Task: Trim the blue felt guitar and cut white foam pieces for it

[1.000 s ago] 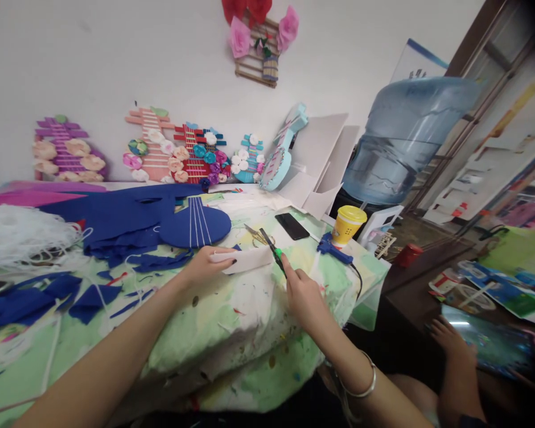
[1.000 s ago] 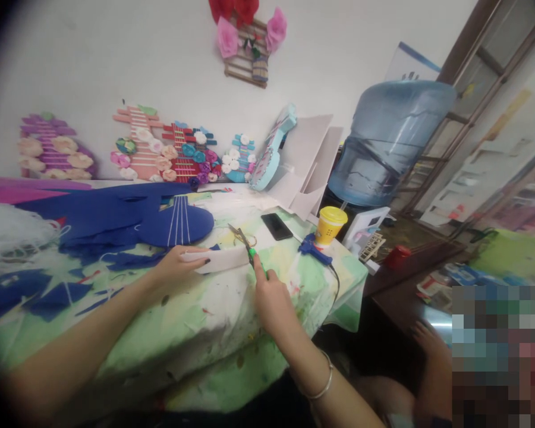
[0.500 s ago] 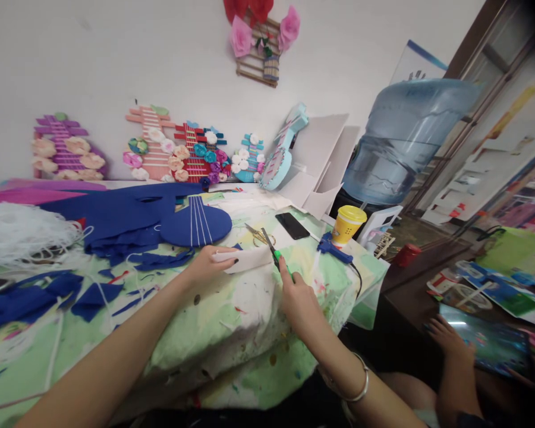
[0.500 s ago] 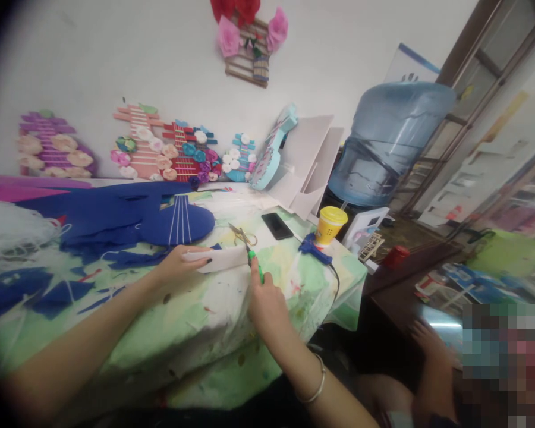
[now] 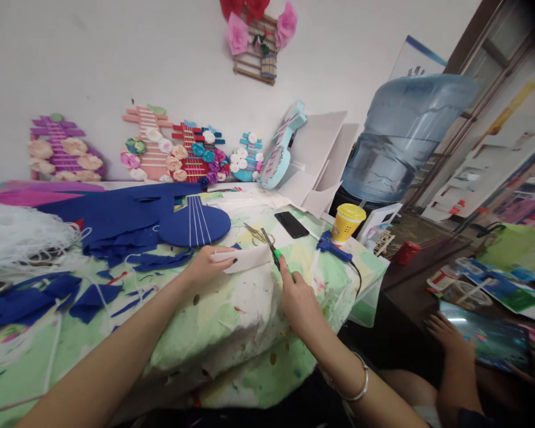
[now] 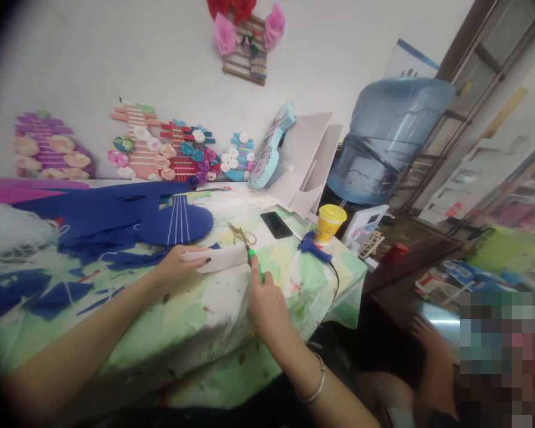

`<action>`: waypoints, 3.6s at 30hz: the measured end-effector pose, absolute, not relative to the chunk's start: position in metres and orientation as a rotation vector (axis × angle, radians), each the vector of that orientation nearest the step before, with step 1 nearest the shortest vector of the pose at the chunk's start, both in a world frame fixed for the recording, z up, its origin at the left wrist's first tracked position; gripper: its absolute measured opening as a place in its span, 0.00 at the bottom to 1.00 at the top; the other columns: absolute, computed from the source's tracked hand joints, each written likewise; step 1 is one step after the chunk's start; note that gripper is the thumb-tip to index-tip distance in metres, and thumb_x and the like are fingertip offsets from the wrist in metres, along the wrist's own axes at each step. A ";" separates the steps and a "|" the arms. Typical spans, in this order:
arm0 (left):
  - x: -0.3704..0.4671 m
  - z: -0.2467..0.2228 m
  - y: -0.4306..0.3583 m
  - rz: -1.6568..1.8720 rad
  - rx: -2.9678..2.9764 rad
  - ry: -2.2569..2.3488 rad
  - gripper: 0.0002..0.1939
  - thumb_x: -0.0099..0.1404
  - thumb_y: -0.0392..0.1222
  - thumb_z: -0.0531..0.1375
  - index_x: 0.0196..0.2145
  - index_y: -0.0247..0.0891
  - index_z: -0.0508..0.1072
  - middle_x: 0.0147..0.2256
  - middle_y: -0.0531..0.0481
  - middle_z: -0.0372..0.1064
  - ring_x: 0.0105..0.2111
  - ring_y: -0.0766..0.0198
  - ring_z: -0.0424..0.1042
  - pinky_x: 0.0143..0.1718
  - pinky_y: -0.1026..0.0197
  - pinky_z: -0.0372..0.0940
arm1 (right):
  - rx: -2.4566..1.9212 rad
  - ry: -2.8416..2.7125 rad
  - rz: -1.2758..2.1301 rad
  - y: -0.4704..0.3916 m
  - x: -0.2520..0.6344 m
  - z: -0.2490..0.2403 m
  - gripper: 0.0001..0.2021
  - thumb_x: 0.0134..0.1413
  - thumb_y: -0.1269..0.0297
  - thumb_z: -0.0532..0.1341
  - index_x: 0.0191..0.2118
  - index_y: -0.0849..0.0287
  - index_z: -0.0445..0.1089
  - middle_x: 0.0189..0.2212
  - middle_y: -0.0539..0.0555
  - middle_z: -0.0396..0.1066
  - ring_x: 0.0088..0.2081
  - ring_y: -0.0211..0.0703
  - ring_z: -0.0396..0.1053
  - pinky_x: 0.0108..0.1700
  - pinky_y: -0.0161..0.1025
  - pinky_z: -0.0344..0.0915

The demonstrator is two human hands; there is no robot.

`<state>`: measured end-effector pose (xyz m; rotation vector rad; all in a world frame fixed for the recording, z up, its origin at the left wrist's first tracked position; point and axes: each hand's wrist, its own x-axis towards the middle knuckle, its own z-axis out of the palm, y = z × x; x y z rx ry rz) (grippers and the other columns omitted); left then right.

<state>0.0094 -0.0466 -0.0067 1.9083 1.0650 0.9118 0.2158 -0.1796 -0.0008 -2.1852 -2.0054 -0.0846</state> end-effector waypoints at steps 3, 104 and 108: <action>0.008 -0.008 -0.044 0.879 1.957 1.058 0.20 0.53 0.48 0.60 0.40 0.33 0.77 0.38 0.45 0.76 0.37 0.56 0.74 0.37 0.62 0.67 | -2.189 -2.001 -0.099 -0.179 0.215 -0.003 0.38 0.48 0.83 0.45 0.66 0.60 0.32 0.37 0.60 0.63 0.30 0.43 0.68 0.34 0.41 0.64; 0.110 0.049 -0.097 -0.064 3.115 1.237 0.17 0.64 0.43 0.50 0.32 0.32 0.76 0.30 0.34 0.74 0.35 0.50 0.74 0.32 0.57 0.63 | -2.212 -1.940 -0.193 -0.247 0.224 -0.026 0.35 0.55 0.76 0.49 0.66 0.54 0.36 0.37 0.57 0.65 0.26 0.39 0.68 0.28 0.36 0.66; 0.111 0.051 -0.098 -0.088 3.106 1.227 0.17 0.64 0.45 0.51 0.33 0.31 0.75 0.30 0.34 0.73 0.35 0.49 0.74 0.31 0.56 0.62 | -2.230 -1.950 -0.199 -0.251 0.224 -0.028 0.36 0.53 0.77 0.49 0.66 0.53 0.36 0.37 0.57 0.65 0.26 0.39 0.68 0.28 0.36 0.66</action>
